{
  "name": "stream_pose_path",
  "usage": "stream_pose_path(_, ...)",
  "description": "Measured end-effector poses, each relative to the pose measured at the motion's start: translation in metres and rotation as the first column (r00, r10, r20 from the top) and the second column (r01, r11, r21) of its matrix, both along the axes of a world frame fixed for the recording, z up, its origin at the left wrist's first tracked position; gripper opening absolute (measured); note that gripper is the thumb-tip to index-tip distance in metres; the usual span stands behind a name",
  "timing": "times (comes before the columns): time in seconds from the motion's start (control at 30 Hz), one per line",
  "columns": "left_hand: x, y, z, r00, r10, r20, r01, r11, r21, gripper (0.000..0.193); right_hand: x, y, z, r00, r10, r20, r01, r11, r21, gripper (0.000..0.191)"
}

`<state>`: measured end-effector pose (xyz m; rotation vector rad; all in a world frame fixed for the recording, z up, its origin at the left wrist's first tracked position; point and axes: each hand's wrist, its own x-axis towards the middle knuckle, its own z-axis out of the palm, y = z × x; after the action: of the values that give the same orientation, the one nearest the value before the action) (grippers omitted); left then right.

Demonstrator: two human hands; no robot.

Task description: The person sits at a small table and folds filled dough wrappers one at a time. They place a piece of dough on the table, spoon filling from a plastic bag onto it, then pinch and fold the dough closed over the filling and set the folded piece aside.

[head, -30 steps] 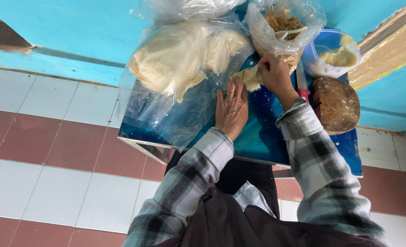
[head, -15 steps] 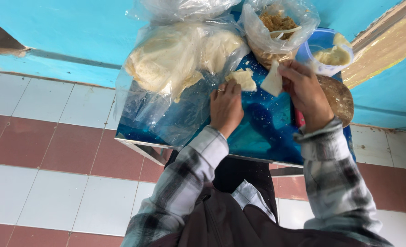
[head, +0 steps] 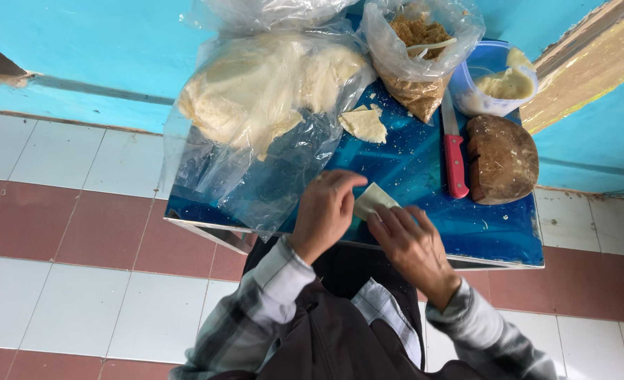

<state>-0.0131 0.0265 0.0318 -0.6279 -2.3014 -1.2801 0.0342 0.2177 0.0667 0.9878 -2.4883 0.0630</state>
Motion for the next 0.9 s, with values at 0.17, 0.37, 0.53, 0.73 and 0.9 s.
stream_pose_path(0.17, 0.028, -0.004, -0.01, 0.994, -0.066, -0.088, 0.039, 0.96, -0.278, 0.026, 0.019, -0.006, 0.001, 0.997, -0.075, -0.023, 0.072, 0.994, -0.085, 0.043)
stream_pose_path(0.37, 0.034, -0.005, -0.013, 0.992, -0.045, -0.118, 0.002, 0.939, -0.345, 0.024, 0.007, 0.023, -0.017, 0.989, -0.086, 0.117, 0.119, 0.939, -0.323, 0.03)
stream_pose_path(0.53, 0.033, -0.009, -0.008, 0.993, -0.061, -0.103, 0.027, 0.954, -0.298, 0.027, -0.109, 0.158, 0.013, 0.905, -0.395, -0.161, 0.325, 0.883, -0.338, 0.014)
stream_pose_path(0.73, 0.034, -0.008, -0.003, 0.993, -0.06, -0.099, 0.033, 0.968, -0.249, 0.026, -0.241, 0.231, 0.021, 0.87, -0.461, -0.175, 0.468, 0.884, 0.003, 0.024)
stream_pose_path(0.9, 0.034, -0.01, -0.002, 0.991, -0.073, -0.114, 0.042, 0.967, -0.253, 0.027, -0.28, 0.179, 0.027, 0.946, -0.244, 0.215, 0.319, 0.821, -0.473, 0.02)
